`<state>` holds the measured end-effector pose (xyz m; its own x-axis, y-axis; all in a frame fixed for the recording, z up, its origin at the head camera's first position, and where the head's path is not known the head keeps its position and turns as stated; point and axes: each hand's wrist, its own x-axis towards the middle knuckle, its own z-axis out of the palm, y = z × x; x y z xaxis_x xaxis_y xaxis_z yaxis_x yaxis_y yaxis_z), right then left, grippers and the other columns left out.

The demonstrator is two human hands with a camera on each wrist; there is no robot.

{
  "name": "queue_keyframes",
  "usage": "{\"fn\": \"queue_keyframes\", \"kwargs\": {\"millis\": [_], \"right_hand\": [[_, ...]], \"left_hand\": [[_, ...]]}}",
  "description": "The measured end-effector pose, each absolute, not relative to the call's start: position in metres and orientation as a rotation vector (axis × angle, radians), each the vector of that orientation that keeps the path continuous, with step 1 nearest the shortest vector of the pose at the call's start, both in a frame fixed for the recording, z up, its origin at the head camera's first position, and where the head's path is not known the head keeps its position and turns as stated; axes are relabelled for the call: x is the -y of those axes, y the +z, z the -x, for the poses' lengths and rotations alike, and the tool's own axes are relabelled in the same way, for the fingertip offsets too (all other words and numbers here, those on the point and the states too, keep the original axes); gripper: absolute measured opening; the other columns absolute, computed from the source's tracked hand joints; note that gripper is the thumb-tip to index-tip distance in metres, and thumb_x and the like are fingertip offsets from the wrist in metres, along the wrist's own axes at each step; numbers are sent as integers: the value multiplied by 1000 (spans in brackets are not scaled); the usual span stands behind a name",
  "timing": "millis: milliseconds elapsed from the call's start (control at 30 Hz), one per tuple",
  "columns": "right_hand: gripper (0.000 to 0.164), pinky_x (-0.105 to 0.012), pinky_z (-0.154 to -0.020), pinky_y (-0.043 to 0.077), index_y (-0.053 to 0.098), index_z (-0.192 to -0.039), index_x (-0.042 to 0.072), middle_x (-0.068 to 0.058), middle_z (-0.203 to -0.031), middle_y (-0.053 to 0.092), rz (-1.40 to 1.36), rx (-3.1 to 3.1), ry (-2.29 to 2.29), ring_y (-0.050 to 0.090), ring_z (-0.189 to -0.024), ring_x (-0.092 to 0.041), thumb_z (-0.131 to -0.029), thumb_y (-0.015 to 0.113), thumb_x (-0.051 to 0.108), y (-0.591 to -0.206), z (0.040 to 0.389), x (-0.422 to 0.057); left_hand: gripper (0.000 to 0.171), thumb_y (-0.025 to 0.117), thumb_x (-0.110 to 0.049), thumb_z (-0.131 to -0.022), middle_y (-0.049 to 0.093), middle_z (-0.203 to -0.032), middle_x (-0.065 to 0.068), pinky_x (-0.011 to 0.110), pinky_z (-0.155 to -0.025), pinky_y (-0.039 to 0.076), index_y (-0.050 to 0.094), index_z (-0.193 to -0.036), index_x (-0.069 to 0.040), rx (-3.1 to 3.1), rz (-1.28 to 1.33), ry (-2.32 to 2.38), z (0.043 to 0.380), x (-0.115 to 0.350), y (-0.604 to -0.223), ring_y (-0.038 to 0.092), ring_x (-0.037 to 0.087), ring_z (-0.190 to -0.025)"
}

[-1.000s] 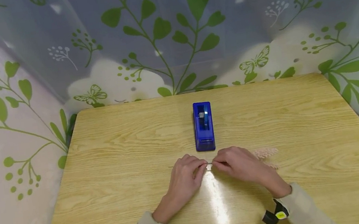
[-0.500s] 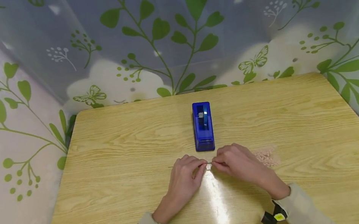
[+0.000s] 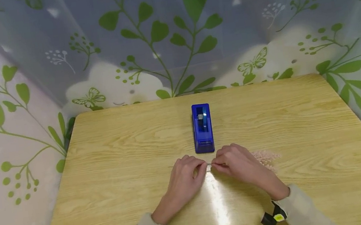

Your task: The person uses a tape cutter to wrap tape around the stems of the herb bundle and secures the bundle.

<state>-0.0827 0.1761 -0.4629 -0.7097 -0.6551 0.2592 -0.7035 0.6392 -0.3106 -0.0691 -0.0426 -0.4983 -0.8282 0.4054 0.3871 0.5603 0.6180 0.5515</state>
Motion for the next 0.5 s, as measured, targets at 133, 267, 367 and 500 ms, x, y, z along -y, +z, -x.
{"fn": "queue_keyframes", "kwargs": {"millis": [133,267,367,500], "right_hand": [[9,-26,-62,46,81,-83,16,8,-74,68,-1139,2722,564,57,-65,-7,-90,81,11,-463,83,-176],[5,-26,-63,41,82,-86,16,8,-75,69,-1133,2720,533,58,-65,-7,-89,82,12,-463,83,-177],[4,-25,-63,38,83,-87,16,8,-74,69,-1125,2719,523,57,-64,-7,-88,84,12,-463,83,-177],[4,-25,-64,38,83,-88,16,7,-75,70,-1114,2731,546,57,-64,-7,-88,84,12,-463,82,-176]], "left_hand": [[21,63,-21,-105,69,-80,-7,26,-68,44,79,-92,-15,2719,827,-982,71,42,-495,60,13,-75],[26,58,-20,-108,63,-75,-7,31,-73,49,75,-89,-14,2837,865,-973,75,41,-490,60,14,-76],[26,58,-17,-107,61,-72,-8,31,-73,50,73,-86,-14,2903,883,-1004,78,39,-484,58,14,-74],[24,61,-14,-105,61,-71,-10,28,-69,49,75,-86,-13,2956,875,-1088,83,39,-477,55,10,-71]]}}
